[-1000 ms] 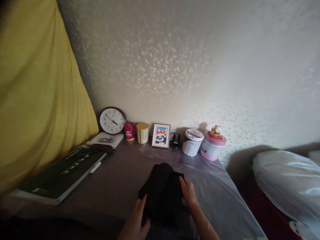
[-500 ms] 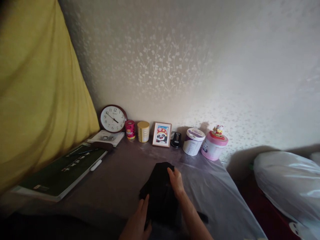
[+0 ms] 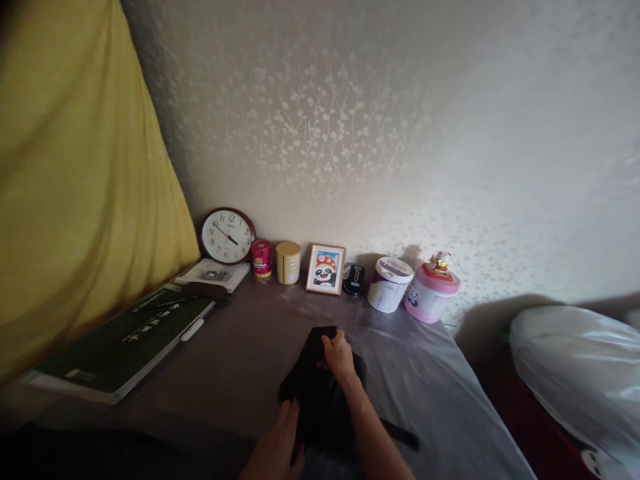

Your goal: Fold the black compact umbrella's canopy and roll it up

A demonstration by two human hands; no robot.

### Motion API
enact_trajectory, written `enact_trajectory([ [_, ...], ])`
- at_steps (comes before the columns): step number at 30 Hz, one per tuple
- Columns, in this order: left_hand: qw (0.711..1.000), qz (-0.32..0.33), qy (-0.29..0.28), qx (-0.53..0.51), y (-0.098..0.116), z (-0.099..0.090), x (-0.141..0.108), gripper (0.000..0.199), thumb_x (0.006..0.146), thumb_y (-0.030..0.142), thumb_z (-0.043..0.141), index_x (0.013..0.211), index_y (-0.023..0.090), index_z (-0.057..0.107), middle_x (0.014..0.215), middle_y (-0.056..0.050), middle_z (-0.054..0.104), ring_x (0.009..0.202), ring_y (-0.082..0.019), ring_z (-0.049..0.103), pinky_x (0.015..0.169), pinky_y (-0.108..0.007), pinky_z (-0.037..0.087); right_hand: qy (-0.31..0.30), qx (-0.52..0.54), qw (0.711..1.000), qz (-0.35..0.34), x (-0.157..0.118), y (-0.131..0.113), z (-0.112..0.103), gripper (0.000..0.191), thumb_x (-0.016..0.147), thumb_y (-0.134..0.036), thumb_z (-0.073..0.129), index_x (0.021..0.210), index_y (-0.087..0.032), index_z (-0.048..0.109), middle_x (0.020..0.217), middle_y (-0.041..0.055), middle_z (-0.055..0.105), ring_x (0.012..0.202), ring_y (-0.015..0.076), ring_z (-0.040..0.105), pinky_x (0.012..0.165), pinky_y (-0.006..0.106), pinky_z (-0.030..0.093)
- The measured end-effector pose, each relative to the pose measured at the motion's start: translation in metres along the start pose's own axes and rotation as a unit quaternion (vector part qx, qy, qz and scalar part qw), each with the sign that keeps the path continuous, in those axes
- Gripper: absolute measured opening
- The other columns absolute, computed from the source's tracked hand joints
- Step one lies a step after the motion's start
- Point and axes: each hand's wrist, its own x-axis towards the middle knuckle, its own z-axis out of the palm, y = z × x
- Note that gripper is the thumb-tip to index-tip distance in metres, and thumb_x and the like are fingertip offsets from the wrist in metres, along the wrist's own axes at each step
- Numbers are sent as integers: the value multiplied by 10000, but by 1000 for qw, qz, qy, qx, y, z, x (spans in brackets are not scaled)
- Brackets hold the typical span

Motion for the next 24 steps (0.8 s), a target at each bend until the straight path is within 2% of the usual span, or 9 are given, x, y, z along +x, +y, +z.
enact_trajectory([
  [3, 1000, -11, -8, 10, 4, -2, -1, 713, 698, 100, 414, 1376, 19, 207, 1455, -219, 198, 1186, -263, 467, 961, -316, 381, -73, 11, 997, 6, -6, -9, 0, 428, 870, -274, 381, 1247, -71, 379, 680, 35, 695, 522, 141, 650, 526, 218, 455],
  [5, 1000, -15, -8, 12, 5, -4, -1, 699, 703, 105, 411, 1369, 8, 222, 1452, -226, 198, 1199, -275, 453, 967, -335, 379, -84, -21, 996, -29, -11, -13, 0, 430, 881, -268, 361, 1258, -61, 353, 645, 17, 687, 533, 130, 651, 562, 213, 447],
  [9, 1000, -3, -4, 16, 0, -7, -5, 684, 739, 172, 410, 1373, 9, 212, 1437, -234, 234, 1208, -279, 444, 967, -344, 384, -77, -102, 987, -93, -16, -16, 0, 347, 870, -235, 380, 1180, -94, 444, 642, 10, 691, 652, 133, 668, 676, 220, 430],
  [13, 999, 15, 39, 12, -6, -12, -10, 683, 756, 260, 424, 1366, 15, 240, 1434, -230, 245, 1237, -264, 411, 959, -325, 394, -88, -123, 983, -108, -19, -14, -3, 260, 865, -219, 388, 1079, -149, 520, 672, -7, 699, 617, 118, 651, 642, 208, 413],
  [15, 998, 39, 49, 21, -3, -15, -11, 692, 741, 243, 445, 1382, 83, 236, 1474, -196, 141, 1227, -272, 422, 936, -340, 417, -88, -132, 980, -118, -21, -14, -4, 227, 867, -222, 390, 1020, -179, 553, 684, -16, 700, 633, 117, 650, 615, 204, 402],
  [18, 995, 73, 18, 63, 9, -16, -7, 794, 687, 169, 501, 1405, 243, 169, 1494, -123, -32, 1111, -304, 521, 842, -413, 479, -74, -160, 976, -131, -26, -17, -4, 207, 865, -220, 401, 945, -212, 591, 687, -22, 698, 719, 133, 657, 622, 210, 393],
  [20, 993, 62, 3, 102, 17, -15, -2, 871, 646, 112, 525, 1403, 295, 135, 1493, -103, -44, 1029, -309, 565, 787, -446, 502, -68, -171, 973, -141, -29, -19, -2, 201, 865, -219, 408, 924, -230, 600, 679, -28, 694, 746, 139, 657, 625, 212, 392],
  [24, 991, 28, 3, 130, 21, -12, 6, 937, 605, 12, 502, 1406, 275, 92, 1490, -136, 51, 977, -285, 594, 780, -421, 509, -64, -174, 966, -181, -38, -16, 0, 200, 877, -230, 413, 957, -237, 596, 696, -21, 684, 717, 143, 649, 620, 217, 416],
])
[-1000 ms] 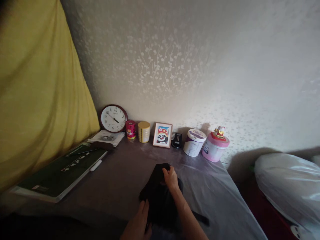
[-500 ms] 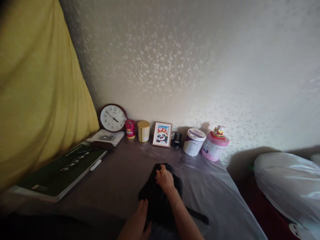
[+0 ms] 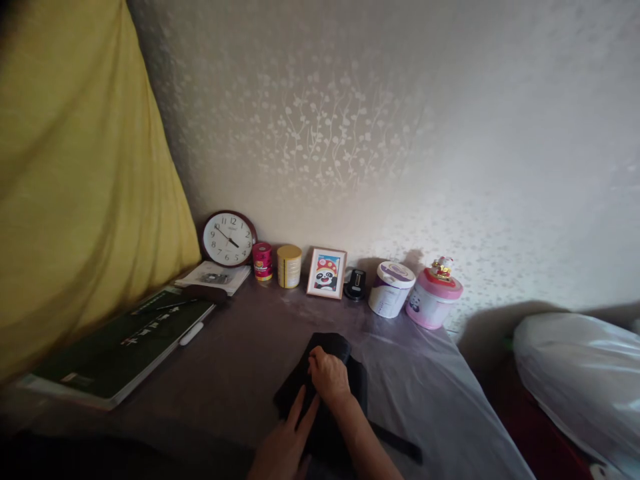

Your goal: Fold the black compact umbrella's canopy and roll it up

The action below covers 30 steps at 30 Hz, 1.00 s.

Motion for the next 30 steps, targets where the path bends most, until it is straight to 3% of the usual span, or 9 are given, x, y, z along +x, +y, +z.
enact_trajectory([
  [3, 1000, -16, 0, -1, -4, 5, 4, 914, 612, -16, 452, 1405, 270, 99, 1486, -131, 111, 989, -272, 594, 790, -393, 503, 38, 23, 994, -96, -17, 2, -3, 223, 901, -241, 394, 981, -223, 600, 828, 19, 680, 794, 145, 629, 712, 238, 451],
  [6, 999, -33, -16, -31, -8, 12, 8, 893, 625, -10, 430, 1407, 257, 90, 1490, -110, 103, 993, -254, 599, 794, -355, 499, 51, 68, 970, -228, -39, 7, -9, 260, 926, -233, 353, 972, -205, 607, 932, 41, 666, 875, 144, 597, 808, 268, 459],
  [9, 996, -52, -42, -62, -10, 19, 12, 857, 647, -1, 403, 1406, 241, 90, 1491, -112, 101, 955, -252, 623, 782, -346, 500, 44, 63, 954, -290, -50, 15, -11, 275, 929, -217, 349, 1008, -198, 612, 1003, 52, 664, 1000, 166, 566, 902, 330, 441],
  [13, 994, -63, -29, -83, -10, 24, 15, 868, 649, -3, 368, 1400, 278, 33, 1492, -89, 125, 911, -251, 641, 751, -338, 503, 27, 28, 964, -264, -36, 31, -7, 306, 929, -252, 347, 1086, -225, 608, 1160, 54, 620, 1181, 197, 473, 1042, 440, 313],
  [17, 993, -67, -30, -95, -11, 26, 16, 863, 648, 13, 377, 1396, 282, 40, 1489, -77, 138, 934, -265, 631, 756, -355, 496, 7, 22, 973, -230, -6, 50, -2, 346, 935, -269, 312, 1121, -232, 601, 1198, 48, 600, 1215, 191, 440, 1068, 452, 257],
  [22, 989, -64, -30, -127, -14, 27, 17, 857, 634, 43, 386, 1396, 272, 67, 1489, -68, 150, 951, -260, 626, 766, -341, 487, 29, 33, 977, -210, 25, 69, 5, 368, 932, -264, 288, 1122, -224, 600, 1179, 45, 612, 1202, 185, 447, 1062, 452, 251],
  [26, 988, -64, -33, -136, -14, 25, 18, 822, 649, 75, 375, 1398, 258, 89, 1487, -77, 161, 920, -269, 635, 733, -356, 492, 24, 50, 981, -184, 42, 78, 11, 396, 939, -278, 252, 1119, -206, 597, 1181, 46, 606, 1162, 166, 480, 1037, 388, 307],
  [30, 990, -63, -34, -122, -10, 19, 13, 831, 659, 47, 362, 1404, 258, 61, 1489, -83, 163, 938, -255, 630, 762, -344, 478, 5, 19, 994, -103, 51, 83, 1, 364, 931, -230, 278, 1116, -201, 590, 1189, 55, 596, 1143, 161, 499, 1012, 344, 339],
])
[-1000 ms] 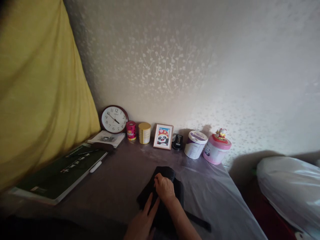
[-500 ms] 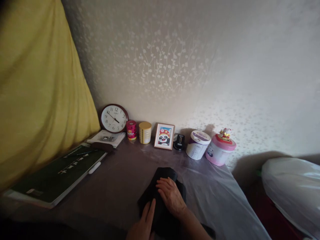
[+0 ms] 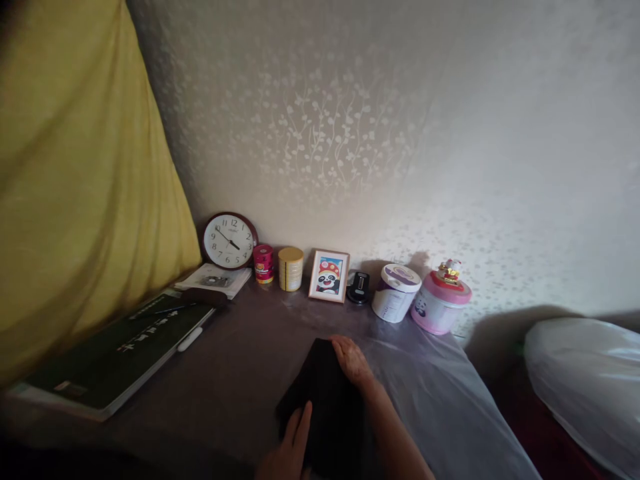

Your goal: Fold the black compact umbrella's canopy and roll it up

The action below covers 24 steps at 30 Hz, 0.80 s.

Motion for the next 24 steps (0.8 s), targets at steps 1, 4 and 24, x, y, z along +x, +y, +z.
enact_trajectory([
  [1, 1000, 7, 6, 7, 1, -1, -3, 838, 660, 42, 366, 1405, 247, 44, 1489, -93, 159, 960, -257, 621, 774, -344, 474, -2, -27, 999, 25, 0, 0, -6, 343, 920, -200, 305, 1097, -194, 599, 1184, 67, 598, 1142, 176, 501, 1009, 353, 339],
  [4, 999, 32, 36, 13, 2, -3, -13, 830, 682, 40, 369, 1408, 207, 3, 1488, -129, 143, 1015, -255, 593, 815, -345, 457, 36, -95, 992, 74, -10, -9, -27, 313, 900, -149, 344, 1054, -175, 616, 1180, 103, 595, 1137, 215, 502, 1006, 399, 328],
  [24, 992, 71, 105, 5, -1, 2, -22, 712, 776, 90, 337, 1418, 156, 37, 1448, -167, 238, 994, -177, 586, 828, -265, 430, 57, 39, 957, 280, -76, 9, -34, 246, 852, -197, 401, 837, -148, 641, 857, 91, 683, 876, 194, 629, 809, 305, 456],
])
